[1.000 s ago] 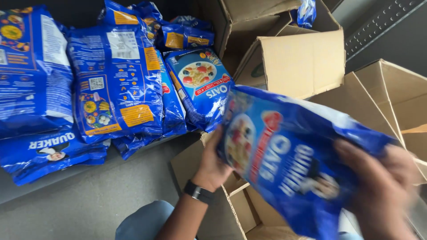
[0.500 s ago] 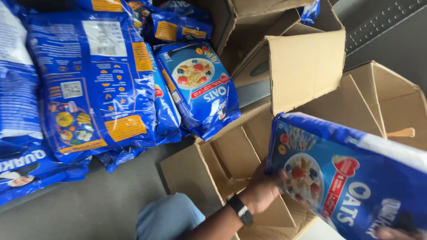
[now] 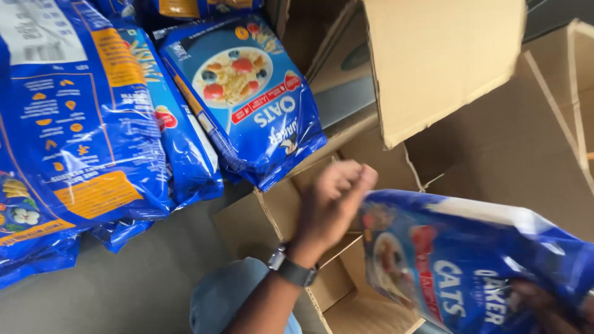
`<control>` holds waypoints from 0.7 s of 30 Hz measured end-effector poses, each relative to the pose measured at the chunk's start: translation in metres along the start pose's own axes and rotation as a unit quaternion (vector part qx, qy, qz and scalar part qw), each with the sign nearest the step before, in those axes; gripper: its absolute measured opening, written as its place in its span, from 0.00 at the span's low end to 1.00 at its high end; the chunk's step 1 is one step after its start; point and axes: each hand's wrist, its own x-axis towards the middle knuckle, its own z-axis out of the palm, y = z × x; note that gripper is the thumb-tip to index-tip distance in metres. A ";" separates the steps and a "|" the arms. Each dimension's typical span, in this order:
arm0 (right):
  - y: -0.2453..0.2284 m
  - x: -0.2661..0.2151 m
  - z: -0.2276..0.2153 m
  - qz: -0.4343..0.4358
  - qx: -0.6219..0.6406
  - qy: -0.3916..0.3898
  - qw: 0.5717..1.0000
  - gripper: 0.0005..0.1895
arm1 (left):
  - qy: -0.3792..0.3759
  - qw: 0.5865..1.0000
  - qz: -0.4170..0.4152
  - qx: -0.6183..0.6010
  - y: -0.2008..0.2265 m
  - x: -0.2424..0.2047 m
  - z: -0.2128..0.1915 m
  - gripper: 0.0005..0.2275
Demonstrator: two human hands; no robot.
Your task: The person unpacks blue Quaker oats packets from a cardboard box and places them one at a time into the compartments of an open partitioned box. Earlier, the person adjusts the cardboard dividers inside the box to set up the compartments before filling them with packets.
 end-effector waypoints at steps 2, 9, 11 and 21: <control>0.057 0.008 0.035 -0.009 -0.019 -0.019 1.000 0.24 | 0.142 0.987 0.052 0.046 -0.012 0.011 -0.014 0.22; 0.040 0.099 0.052 -0.200 0.040 -0.042 0.978 0.27 | 0.117 0.993 -0.002 -0.004 -0.032 0.019 -0.045 0.22; 0.015 0.114 0.059 -0.274 0.062 -0.010 0.960 0.28 | 0.099 0.993 -0.051 0.049 -0.025 0.014 -0.049 0.26; 0.006 0.120 0.030 -0.239 0.001 -0.044 0.970 0.22 | 0.048 0.983 0.173 0.038 -0.015 -0.005 -0.052 0.30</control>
